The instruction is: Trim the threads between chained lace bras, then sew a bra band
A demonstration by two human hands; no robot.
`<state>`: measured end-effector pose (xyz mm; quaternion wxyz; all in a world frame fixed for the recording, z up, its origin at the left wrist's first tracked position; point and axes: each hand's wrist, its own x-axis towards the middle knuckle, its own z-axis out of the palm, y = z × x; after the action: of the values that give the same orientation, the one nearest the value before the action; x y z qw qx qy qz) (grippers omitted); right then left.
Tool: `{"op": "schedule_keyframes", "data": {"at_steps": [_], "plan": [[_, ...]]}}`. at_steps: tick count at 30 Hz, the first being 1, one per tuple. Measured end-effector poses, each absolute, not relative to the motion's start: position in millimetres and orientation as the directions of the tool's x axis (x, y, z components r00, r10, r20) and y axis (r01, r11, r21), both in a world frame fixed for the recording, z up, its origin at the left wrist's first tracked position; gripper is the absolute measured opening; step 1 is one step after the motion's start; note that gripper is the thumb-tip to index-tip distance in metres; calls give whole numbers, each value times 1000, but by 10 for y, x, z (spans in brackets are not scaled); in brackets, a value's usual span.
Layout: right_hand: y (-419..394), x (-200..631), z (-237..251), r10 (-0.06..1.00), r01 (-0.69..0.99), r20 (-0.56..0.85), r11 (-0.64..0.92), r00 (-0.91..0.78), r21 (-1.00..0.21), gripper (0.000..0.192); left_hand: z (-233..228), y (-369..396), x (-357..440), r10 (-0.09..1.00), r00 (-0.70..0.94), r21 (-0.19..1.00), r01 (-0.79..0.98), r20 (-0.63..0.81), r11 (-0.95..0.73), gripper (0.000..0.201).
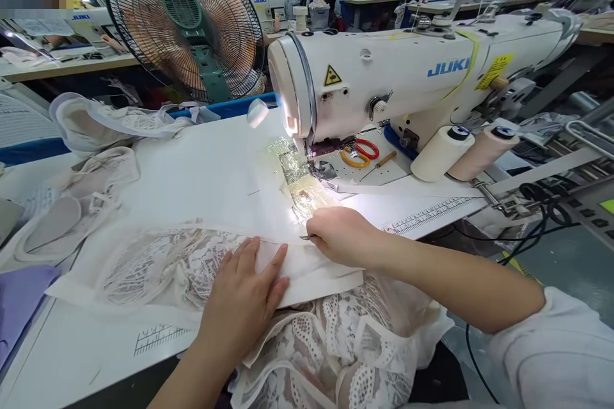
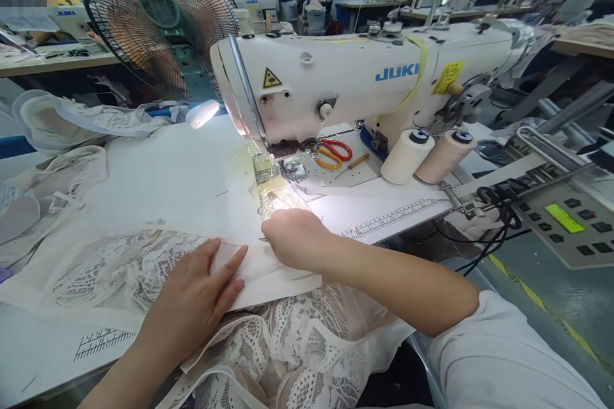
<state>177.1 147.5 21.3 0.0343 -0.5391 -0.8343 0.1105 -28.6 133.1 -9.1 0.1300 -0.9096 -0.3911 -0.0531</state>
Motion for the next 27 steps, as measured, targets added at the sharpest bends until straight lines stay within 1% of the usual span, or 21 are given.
{"op": "schedule_keyframes", "data": {"at_steps": [4, 7, 12, 17, 19, 21, 24, 27], "plan": [[1498, 1699, 163, 899, 867, 13, 426, -438, -258, 17, -103, 1339, -285, 700, 685, -197, 728, 199, -656, 38], [1540, 1617, 88, 893, 859, 25, 439, -449, -263, 19, -106, 1345, -279, 699, 687, -199, 727, 200, -657, 40], [1550, 1644, 51, 888, 859, -4, 442, -459, -259, 15, -106, 1349, -273, 701, 686, -202, 727, 194, -656, 40], [1450, 1870, 174, 900, 881, -60, 408, -433, -239, 14, -98, 1358, -286, 691, 697, -225, 717, 194, -660, 38], [1408, 1963, 215, 914, 883, -29, 381, -404, -273, 13, -74, 1362, -286, 686, 702, -238, 711, 190, -662, 38], [1379, 2033, 223, 934, 874, 30, 345, -357, -341, 13, -35, 1359, -265, 683, 704, -243, 709, 193, -662, 37], [1359, 2076, 180, 952, 860, 83, 302, -294, -412, 12, 18, 1321, -170, 664, 715, -187, 699, 218, -690, 35], [1354, 2054, 120, 953, 851, 95, 299, -286, -431, 12, 1, 1244, -17, 650, 727, -103, 680, 223, -726, 37]]}}
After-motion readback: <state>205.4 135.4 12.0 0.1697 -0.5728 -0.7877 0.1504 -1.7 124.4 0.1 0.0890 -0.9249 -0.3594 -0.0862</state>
